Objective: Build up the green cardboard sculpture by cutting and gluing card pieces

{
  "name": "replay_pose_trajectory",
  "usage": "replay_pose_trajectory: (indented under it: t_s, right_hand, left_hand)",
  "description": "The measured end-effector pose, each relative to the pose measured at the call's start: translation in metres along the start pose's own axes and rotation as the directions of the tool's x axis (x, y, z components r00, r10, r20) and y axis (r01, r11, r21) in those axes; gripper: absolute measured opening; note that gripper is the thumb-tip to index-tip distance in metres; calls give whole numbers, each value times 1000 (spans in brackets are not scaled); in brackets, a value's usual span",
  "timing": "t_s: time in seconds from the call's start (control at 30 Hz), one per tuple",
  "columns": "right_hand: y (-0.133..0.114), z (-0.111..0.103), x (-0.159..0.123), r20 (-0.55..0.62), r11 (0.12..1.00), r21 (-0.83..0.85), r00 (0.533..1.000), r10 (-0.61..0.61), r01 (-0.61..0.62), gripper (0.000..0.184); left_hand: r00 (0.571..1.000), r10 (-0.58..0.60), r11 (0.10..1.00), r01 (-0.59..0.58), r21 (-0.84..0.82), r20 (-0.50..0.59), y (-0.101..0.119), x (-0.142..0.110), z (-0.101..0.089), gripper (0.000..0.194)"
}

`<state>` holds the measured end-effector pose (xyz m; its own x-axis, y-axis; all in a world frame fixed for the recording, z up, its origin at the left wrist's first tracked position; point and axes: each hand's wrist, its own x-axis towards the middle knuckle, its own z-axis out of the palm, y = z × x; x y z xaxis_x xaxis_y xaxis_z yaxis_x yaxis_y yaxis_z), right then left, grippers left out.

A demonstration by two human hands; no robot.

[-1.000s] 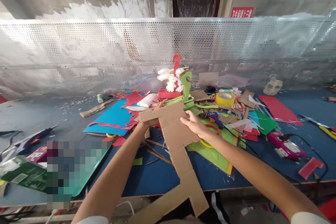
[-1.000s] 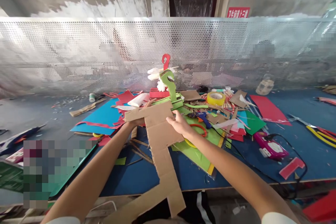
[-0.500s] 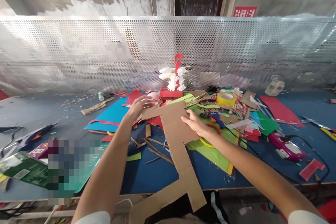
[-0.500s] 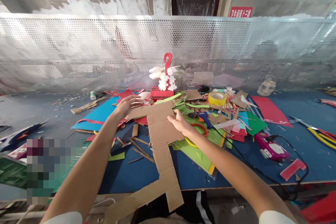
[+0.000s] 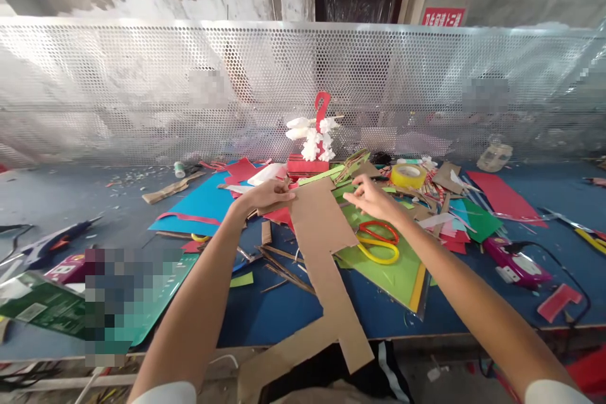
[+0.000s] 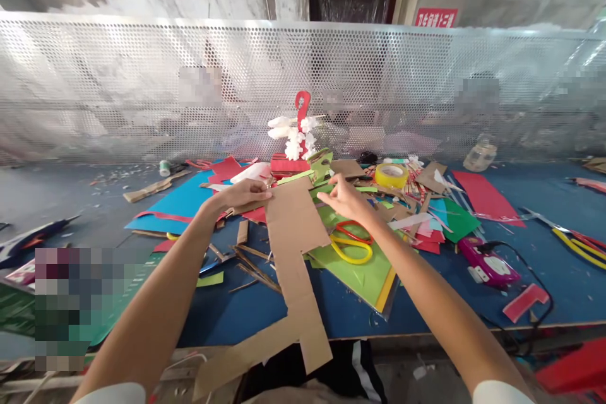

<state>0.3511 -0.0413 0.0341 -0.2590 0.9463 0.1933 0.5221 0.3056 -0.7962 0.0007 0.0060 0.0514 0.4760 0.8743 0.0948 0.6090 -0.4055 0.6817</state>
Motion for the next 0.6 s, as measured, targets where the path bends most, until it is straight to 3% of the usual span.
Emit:
replay_pose_trajectory:
  t_s: [0.1, 0.2, 0.33, 0.6]
  right_hand:
    - [-8, -13, 16, -163, 975, -45, 962, -220, 216, 62]
    - [-19, -12, 37, -158, 948, 9, 936, -314, 320, 40]
    - [-27, -11, 60, -148, 934, -11, 923, -355, 358, 20]
    - [-23, -12, 88, -181, 918, -60, 900, -396, 392, 14]
  left_hand:
    - [999, 33, 999, -33, -31, 13, -1, 0, 1, 47]
    - [997, 42, 998, -38, -53, 61, -1, -1, 3, 48]
    - [996, 54, 998, -52, -31, 73, 1, -2, 4, 49]
    - [988, 49, 993, -33, -109, 149, 18, -4, -18, 43]
